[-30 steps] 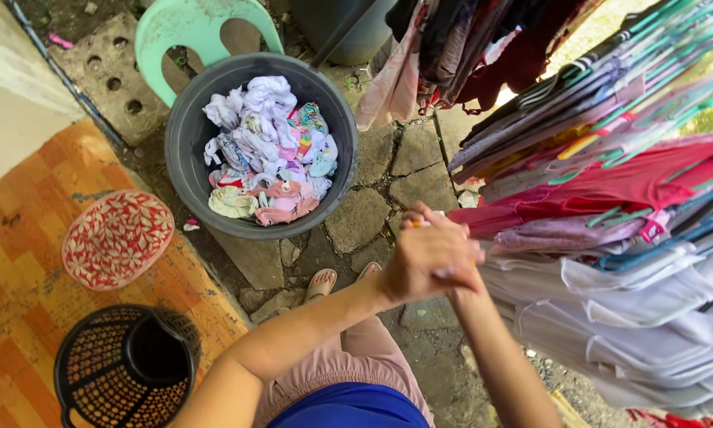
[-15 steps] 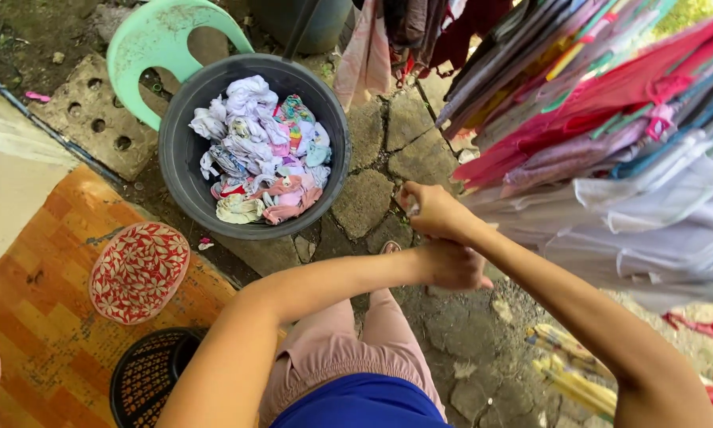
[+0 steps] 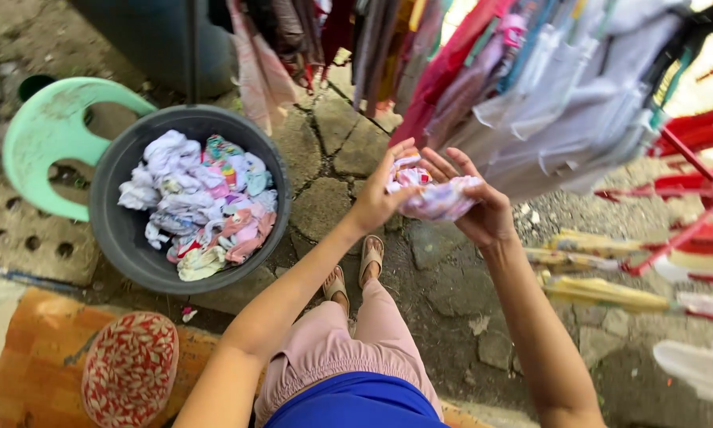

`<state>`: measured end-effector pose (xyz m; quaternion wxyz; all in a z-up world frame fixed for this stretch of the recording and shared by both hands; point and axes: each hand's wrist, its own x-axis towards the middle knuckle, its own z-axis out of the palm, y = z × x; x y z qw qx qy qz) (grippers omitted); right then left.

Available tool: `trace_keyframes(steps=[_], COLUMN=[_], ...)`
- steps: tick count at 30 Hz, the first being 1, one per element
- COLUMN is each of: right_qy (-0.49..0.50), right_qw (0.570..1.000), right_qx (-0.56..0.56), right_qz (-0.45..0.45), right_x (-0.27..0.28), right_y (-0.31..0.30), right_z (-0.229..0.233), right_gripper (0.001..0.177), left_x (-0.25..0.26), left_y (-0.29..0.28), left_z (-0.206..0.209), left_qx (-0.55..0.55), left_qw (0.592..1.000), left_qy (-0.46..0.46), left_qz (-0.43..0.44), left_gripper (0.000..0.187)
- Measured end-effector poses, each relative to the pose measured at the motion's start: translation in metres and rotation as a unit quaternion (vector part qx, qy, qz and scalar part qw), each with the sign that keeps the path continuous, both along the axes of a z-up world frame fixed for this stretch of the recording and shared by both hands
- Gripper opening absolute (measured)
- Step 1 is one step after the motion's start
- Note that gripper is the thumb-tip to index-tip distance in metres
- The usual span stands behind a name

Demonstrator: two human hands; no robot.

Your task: The recorder is seen hanging various small items of clothing, such as socks and underwear, on multi-clip laundry hangers outdoors.

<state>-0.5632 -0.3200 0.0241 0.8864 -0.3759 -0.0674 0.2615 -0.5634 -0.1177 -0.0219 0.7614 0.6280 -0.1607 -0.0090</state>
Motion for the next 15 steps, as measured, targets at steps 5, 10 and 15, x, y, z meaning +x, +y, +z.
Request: trace_keyframes(steps=[5, 10, 15], right_qy=[0.033, -0.094, -0.021], right_qw=[0.983, 0.986, 0.981], right_qx=[0.138, -0.056, -0.075], right_qz=[-0.116, -0.122, -0.179], right_x=[-0.050, -0.094, -0.130], right_y=[-0.041, -0.062, -0.093], right_z=[-0.034, -0.034, -0.042], right_gripper=[0.072, 0.109, 0.111], left_x=[0.009, 0.003, -0.006], left_y=[-0.046, -0.099, -0.141], left_z=[-0.025, 0.005, 0.017], left_qx=[-0.279, -0.349, -0.366], left_qw=[0.937, 0.909, 0.889], left_qy=[0.193, 0.204, 0.219], left_qz=[-0.079, -0.102, -0.168], left_gripper=[0.060, 0.059, 0.053])
